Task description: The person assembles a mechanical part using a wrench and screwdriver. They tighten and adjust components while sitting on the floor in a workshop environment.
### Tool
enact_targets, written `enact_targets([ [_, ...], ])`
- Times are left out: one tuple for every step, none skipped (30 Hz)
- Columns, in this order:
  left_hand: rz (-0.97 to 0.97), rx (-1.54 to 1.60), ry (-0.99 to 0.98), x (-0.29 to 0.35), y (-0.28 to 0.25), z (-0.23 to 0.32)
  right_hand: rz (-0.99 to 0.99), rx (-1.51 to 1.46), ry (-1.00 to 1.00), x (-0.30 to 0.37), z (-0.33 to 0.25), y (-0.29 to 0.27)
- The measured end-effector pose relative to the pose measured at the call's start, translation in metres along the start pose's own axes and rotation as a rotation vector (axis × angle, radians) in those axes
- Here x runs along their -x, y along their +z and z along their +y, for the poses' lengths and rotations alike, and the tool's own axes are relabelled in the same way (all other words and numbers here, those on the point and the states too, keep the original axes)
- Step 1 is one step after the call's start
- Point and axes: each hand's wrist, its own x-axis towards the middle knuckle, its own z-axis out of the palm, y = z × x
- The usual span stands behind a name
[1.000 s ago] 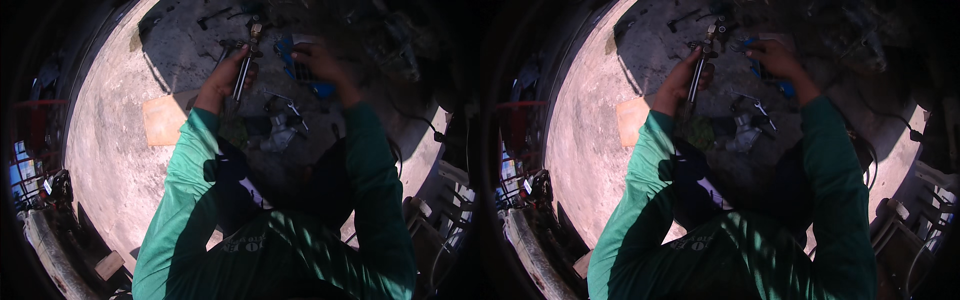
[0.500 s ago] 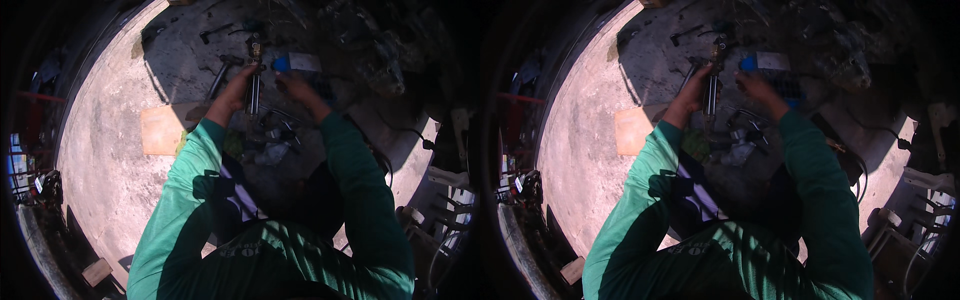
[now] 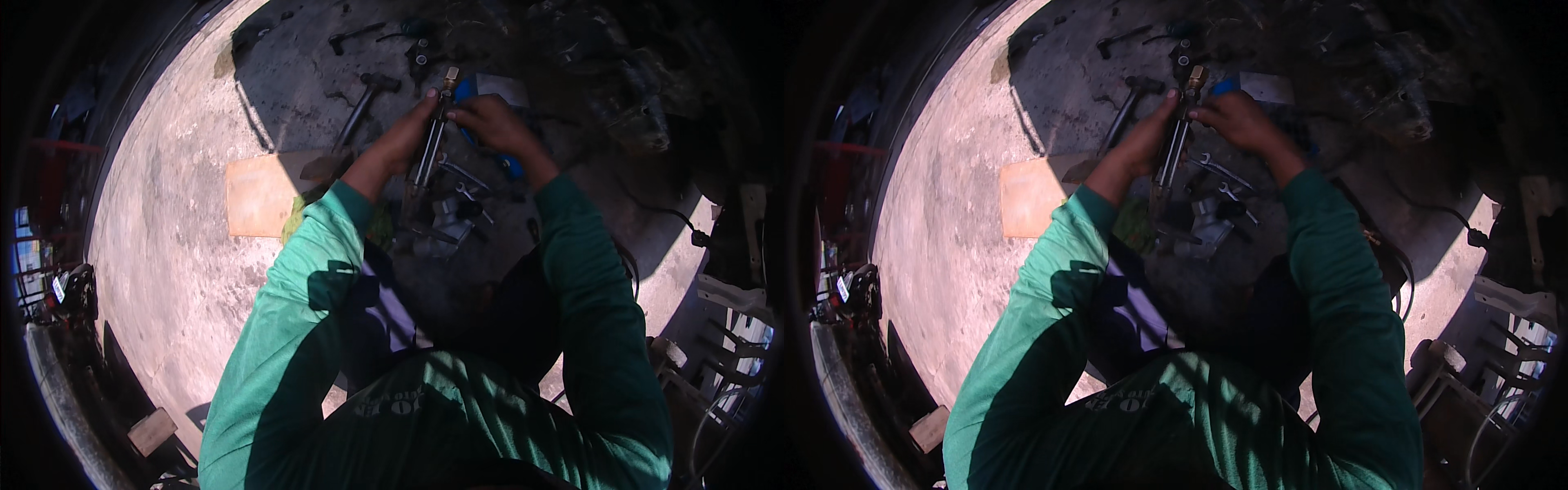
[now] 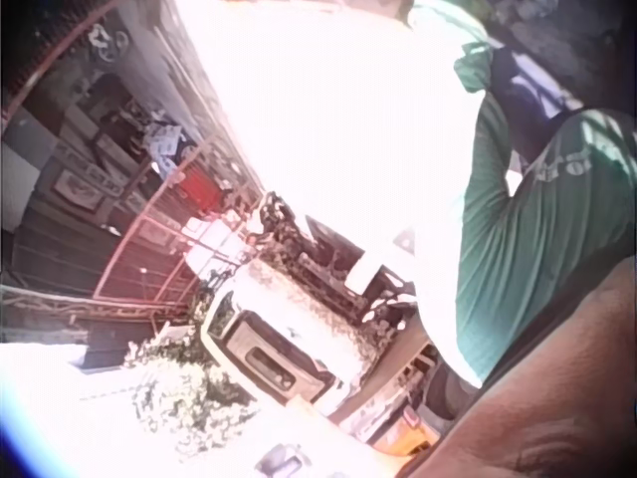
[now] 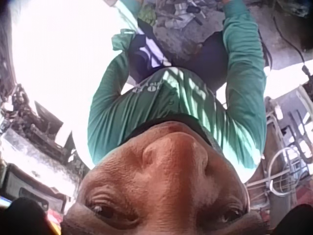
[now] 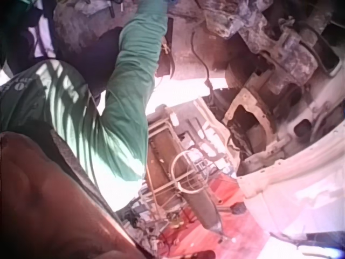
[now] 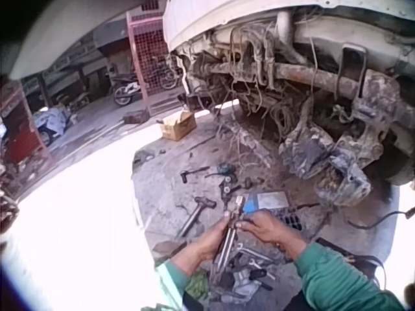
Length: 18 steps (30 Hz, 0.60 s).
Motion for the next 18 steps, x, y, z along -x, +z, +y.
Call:
enact_targets([
  [0.003,-0.007,-0.011,-0.001,0.000,0.000,0.041,0.140,-0.110,-0.001,0.003,0.000],
  [0.004,-0.014,-0.021,-0.001,0.000,0.001,0.083,0.280,-0.221,-0.002,0.007,-0.002],
  [0.009,-0.021,-0.033,0.000,-0.001,0.002,0.123,0.416,-0.332,-0.003,0.002,-0.001],
  [0.024,-0.026,-0.025,0.001,-0.001,0.002,0.084,0.334,-0.216,-0.001,-0.004,-0.001],
  [0.039,-0.031,-0.018,0.002,-0.001,0.002,0.045,0.252,-0.099,0.001,-0.009,-0.002],
  [0.049,-0.036,-0.008,0.003,0.000,0.003,0.008,0.174,0.017,0.003,-0.016,-0.003],
  [0.042,-0.035,0.001,0.002,-0.001,0.002,-0.007,0.004,0.167,0.001,-0.016,-0.002],
  [0.034,-0.034,0.010,0.000,-0.003,0.002,-0.022,-0.168,0.316,-0.001,-0.015,0.000],
  [0.027,-0.032,0.018,0.000,-0.003,0.001,-0.037,-0.341,0.466,-0.001,-0.016,0.000],
  [0.028,-0.044,0.026,0.000,-0.002,0.000,-0.047,-0.345,0.486,0.000,-0.017,-0.001],
  [0.030,-0.055,0.035,0.000,-0.001,-0.002,-0.058,-0.349,0.505,0.000,-0.017,-0.003],
  [0.029,-0.068,0.044,0.000,0.001,-0.002,-0.067,-0.352,0.526,0.001,-0.018,-0.004],
  [0.026,-0.080,0.057,0.001,0.003,-0.001,-0.028,-0.213,0.355,0.002,-0.013,-0.004],
  [0.022,-0.092,0.071,0.001,0.005,-0.001,0.010,-0.075,0.185,0.005,-0.007,-0.004],
  [0.022,-0.104,0.086,0.001,0.005,-0.001,0.048,0.062,0.011,0.006,-0.004,-0.003],
  [0.021,-0.099,0.089,0.000,0.005,-0.002,0.105,0.099,-0.084,0.006,-0.001,-0.002],
  [0.020,-0.093,0.093,-0.002,0.006,-0.003,0.162,0.136,-0.179,0.006,0.002,-0.001],
  [0.022,-0.089,0.098,-0.003,0.004,-0.003,0.220,0.171,-0.278,0.005,0.001,0.000],
])
